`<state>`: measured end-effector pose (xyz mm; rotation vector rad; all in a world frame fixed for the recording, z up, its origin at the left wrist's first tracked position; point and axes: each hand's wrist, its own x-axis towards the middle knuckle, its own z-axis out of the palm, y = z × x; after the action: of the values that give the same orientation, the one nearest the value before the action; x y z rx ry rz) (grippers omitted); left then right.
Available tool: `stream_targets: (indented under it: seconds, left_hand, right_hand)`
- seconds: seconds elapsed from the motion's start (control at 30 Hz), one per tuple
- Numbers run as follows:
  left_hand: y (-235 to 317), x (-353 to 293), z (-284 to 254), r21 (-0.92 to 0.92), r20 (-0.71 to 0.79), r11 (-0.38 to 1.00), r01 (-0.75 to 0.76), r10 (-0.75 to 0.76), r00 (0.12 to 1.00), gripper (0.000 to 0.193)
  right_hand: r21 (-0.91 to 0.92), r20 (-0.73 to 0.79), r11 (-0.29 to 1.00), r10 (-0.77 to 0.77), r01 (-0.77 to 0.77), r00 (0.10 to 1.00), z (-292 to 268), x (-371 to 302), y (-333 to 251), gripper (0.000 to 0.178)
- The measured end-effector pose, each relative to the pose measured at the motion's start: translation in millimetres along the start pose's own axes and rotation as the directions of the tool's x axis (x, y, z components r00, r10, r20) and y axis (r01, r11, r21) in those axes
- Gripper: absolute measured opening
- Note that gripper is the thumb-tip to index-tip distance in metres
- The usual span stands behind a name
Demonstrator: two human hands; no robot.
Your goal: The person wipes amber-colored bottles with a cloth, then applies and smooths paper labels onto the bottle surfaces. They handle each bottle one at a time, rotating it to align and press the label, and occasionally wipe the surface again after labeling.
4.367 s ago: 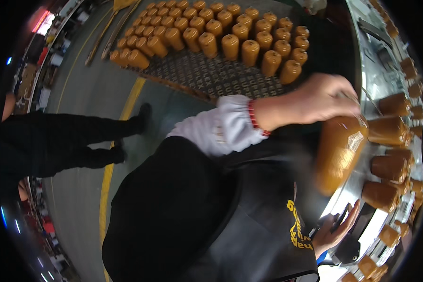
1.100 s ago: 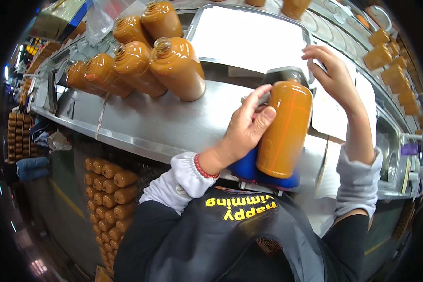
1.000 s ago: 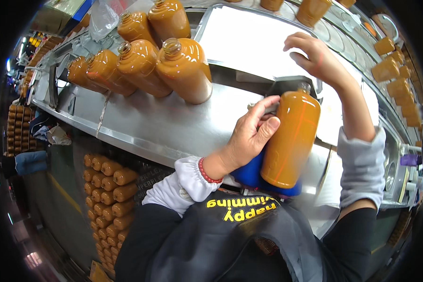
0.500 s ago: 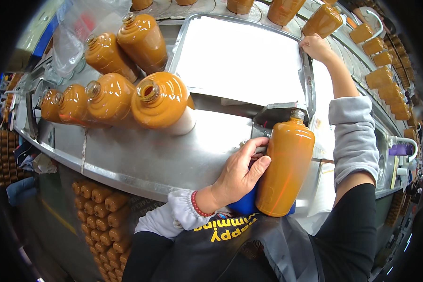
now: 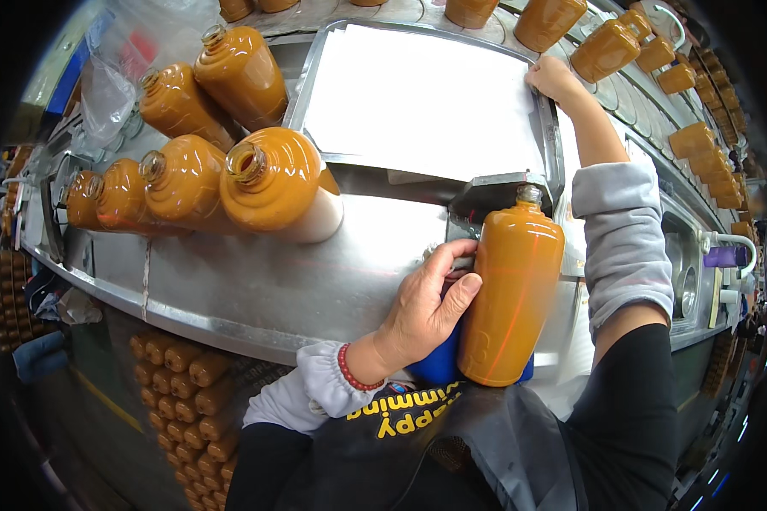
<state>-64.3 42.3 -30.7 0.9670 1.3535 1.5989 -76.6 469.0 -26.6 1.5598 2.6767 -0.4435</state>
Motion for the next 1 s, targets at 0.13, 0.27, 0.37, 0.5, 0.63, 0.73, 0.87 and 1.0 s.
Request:
stream_targets:
  seconds: [0.13, 0.27, 0.37, 0.5, 0.63, 0.73, 0.87, 1.0]
  left_hand:
    - [-1, 0, -1, -0.004, -0.010, 1.000, -0.002, 0.002, 1.000, 0.044]
    - [1, 1, -1, -0.011, 0.016, 1.000, -0.019, 0.019, 1.000, 0.044]
    - [-1, 1, -3, 0.036, 0.015, 0.999, -0.035, 0.034, 0.999, 0.047]
    - [0, 1, -1, 0.013, 0.005, 0.999, -0.034, 0.034, 0.999, 0.046]
    - [0, 1, -1, 0.002, -0.006, 1.000, -0.029, 0.029, 1.000, 0.045]
    - [0, 1, -3, 0.032, -0.015, 0.999, -0.034, 0.034, 0.999, 0.046]
    - [-2, 1, -2, 0.029, -0.024, 0.998, -0.051, 0.052, 0.998, 0.046]
    - [0, 2, 0, 0.056, -0.016, 0.996, -0.076, 0.077, 0.997, 0.045]
  right_hand:
    - [0.313, 0.013, 0.949, 0.043, -0.045, 0.999, -10, -29, -14, 0.019]
    - [-0.049, -0.352, 0.967, -0.252, 0.251, 0.901, 11, -12, 22, 0.018]
    - [-0.175, -0.454, 0.866, -0.493, 0.469, 0.742, 11, -15, 18, 0.017]
    - [0.155, -0.388, 0.848, -0.420, 0.507, 0.821, -14, -57, -1, 0.013]
    - [0.266, -0.285, 0.774, -0.506, 0.574, 0.815, -42, -89, -9, 0.014]
    - [0.439, -0.081, 0.565, -0.749, 0.698, 0.657, -66, -105, -11, 0.022]
    - [0.511, 0.023, 0.627, -0.694, 0.589, 0.719, -63, -108, -27, 0.035]
    - [-0.144, 0.171, 0.701, -0.678, 0.699, 0.715, -27, -103, -58, 0.055]
